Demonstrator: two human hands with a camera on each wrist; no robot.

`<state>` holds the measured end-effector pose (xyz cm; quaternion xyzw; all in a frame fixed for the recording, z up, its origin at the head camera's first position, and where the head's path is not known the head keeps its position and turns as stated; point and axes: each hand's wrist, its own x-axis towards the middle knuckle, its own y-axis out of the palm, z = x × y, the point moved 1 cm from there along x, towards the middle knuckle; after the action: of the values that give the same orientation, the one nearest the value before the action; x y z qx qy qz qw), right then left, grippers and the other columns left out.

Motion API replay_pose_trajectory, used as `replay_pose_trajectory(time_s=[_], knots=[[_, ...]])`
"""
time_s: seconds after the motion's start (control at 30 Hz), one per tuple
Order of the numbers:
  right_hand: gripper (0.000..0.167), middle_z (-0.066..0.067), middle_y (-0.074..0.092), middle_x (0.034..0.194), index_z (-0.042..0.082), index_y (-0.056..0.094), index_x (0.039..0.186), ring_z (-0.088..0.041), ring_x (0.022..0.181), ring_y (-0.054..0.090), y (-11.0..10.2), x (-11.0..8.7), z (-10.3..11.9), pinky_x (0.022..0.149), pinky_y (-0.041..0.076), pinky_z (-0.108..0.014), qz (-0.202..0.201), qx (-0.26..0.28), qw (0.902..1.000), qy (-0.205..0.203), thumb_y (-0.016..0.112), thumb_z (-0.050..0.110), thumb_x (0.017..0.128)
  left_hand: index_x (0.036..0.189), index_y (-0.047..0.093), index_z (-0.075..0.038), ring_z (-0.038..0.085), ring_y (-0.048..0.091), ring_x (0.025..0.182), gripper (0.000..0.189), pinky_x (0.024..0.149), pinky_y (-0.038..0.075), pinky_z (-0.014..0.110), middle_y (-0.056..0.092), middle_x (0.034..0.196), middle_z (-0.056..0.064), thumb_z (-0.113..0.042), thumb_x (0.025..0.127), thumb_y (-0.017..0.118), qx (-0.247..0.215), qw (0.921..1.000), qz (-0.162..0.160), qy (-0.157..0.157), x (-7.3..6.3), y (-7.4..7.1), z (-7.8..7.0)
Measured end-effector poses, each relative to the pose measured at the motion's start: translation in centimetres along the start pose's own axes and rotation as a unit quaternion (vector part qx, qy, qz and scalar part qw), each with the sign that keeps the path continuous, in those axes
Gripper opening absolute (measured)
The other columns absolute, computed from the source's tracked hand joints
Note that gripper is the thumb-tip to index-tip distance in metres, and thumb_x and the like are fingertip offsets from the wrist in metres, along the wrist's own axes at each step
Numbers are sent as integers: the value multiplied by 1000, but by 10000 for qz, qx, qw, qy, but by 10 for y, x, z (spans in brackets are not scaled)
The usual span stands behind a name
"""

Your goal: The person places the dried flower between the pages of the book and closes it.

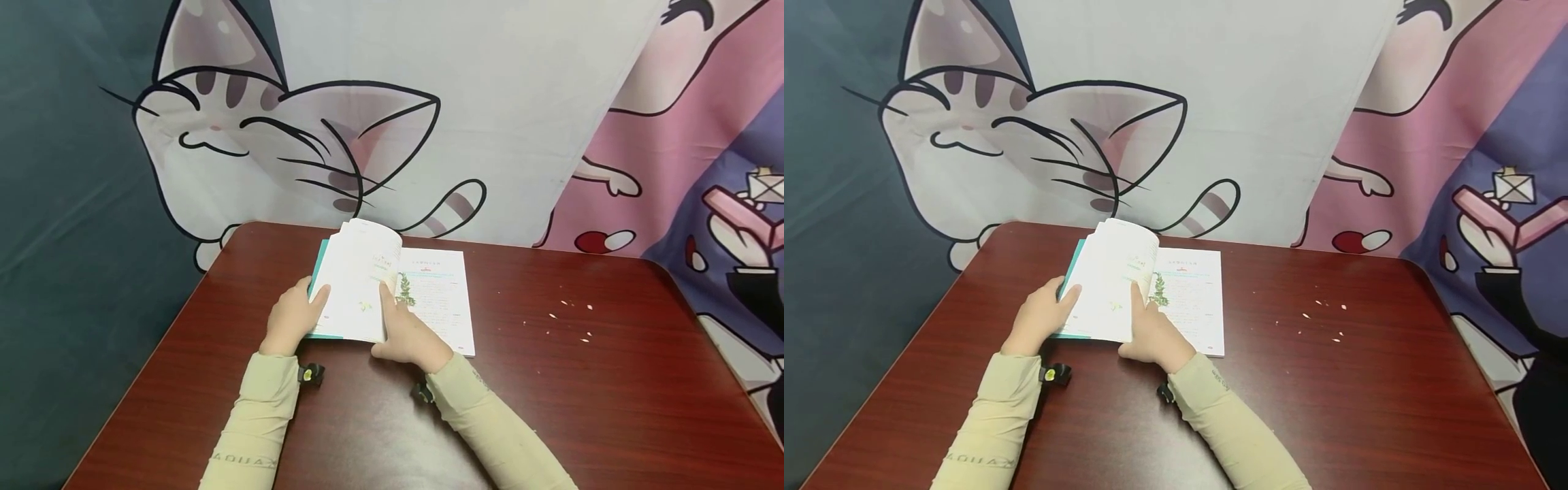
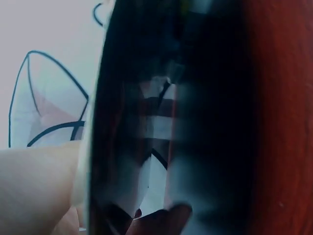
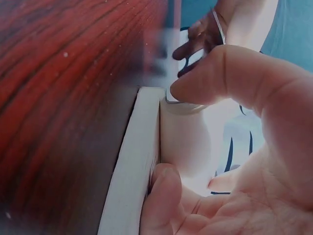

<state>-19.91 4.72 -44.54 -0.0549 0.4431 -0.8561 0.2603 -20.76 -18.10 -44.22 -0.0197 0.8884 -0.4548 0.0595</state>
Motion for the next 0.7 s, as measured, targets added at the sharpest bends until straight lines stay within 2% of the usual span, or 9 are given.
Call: replay_pose_trajectory(time_s=[0.13, 0.27, 0.33, 0.43, 0.5, 0.57, 0.7], knots=[[122, -27, 56, 129, -1, 1, 161, -24, 98, 57, -3, 2, -3, 89, 50, -39, 37, 279, 9989, -377, 83, 17, 73, 156, 32, 2, 46, 52, 128, 70, 103, 43, 60, 47, 148, 28, -40, 103, 53, -753, 9969, 160, -144, 0, -9, 2], [109, -17, 61, 115, -1, 11, 159, -21, 99, 58, -9, 3, -7, 94, 48, -38, 65, 622, 9956, -701, 83, 27, 82, 157, 32, -1, 40, 61, 113, 66, 92, 50, 52, 59, 133, 27, -27, 102, 57, -1601, 9870, 174, 1, 0, -16, 1], [96, -21, 59, 120, 0, 15, 159, -24, 108, 57, -13, 3, -8, 100, 46, -41, 57, 655, 9959, -628, 74, 32, 90, 158, 31, -3, 37, 62, 108, 63, 88, 51, 48, 62, 128, 26, -22, 103, 56, -1996, 9795, 219, 159, -1, -20, -1], [73, -28, 52, 134, 0, 26, 158, -32, 123, 51, -19, 4, -9, 108, 41, -47, -78, 836, 9956, -410, 59, 29, 99, 158, 33, -6, 35, 60, 116, 61, 91, 49, 45, 63, 131, 24, -22, 104, 54, -2382, 9698, 261, 458, -4, -25, -6], [65, -27, 45, 145, 1, 30, 158, -32, 133, 43, -23, 4, -10, 112, 37, -49, -213, 975, 9947, -233, 50, 28, 102, 157, 37, -6, 32, 60, 116, 56, 92, 48, 41, 62, 133, 22, -23, 105, 53, -2596, 9631, 243, 667, -7, -27, -11], [60, -24, 45, 148, 2, 35, 156, -31, 133, 44, -26, 4, -11, 110, 39, -47, -373, 1231, 9916, -142, 47, 27, 103, 154, 43, -6, 26, 64, 109, 51, 89, 52, 35, 63, 132, 22, -25, 107, 52, -2932, 9521, 307, 819, -10, -28, -18], [56, -25, 45, 148, 5, 35, 156, -32, 112, 62, -34, 3, -12, 90, 55, -46, -518, 1975, 9789, -55, 44, 24, 105, 148, 49, -2, 12, 69, 92, 44, 76, 59, 27, 62, 129, 24, -22, 109, 48, -3598, 9243, 673, 1081, -15, -25, -35]])
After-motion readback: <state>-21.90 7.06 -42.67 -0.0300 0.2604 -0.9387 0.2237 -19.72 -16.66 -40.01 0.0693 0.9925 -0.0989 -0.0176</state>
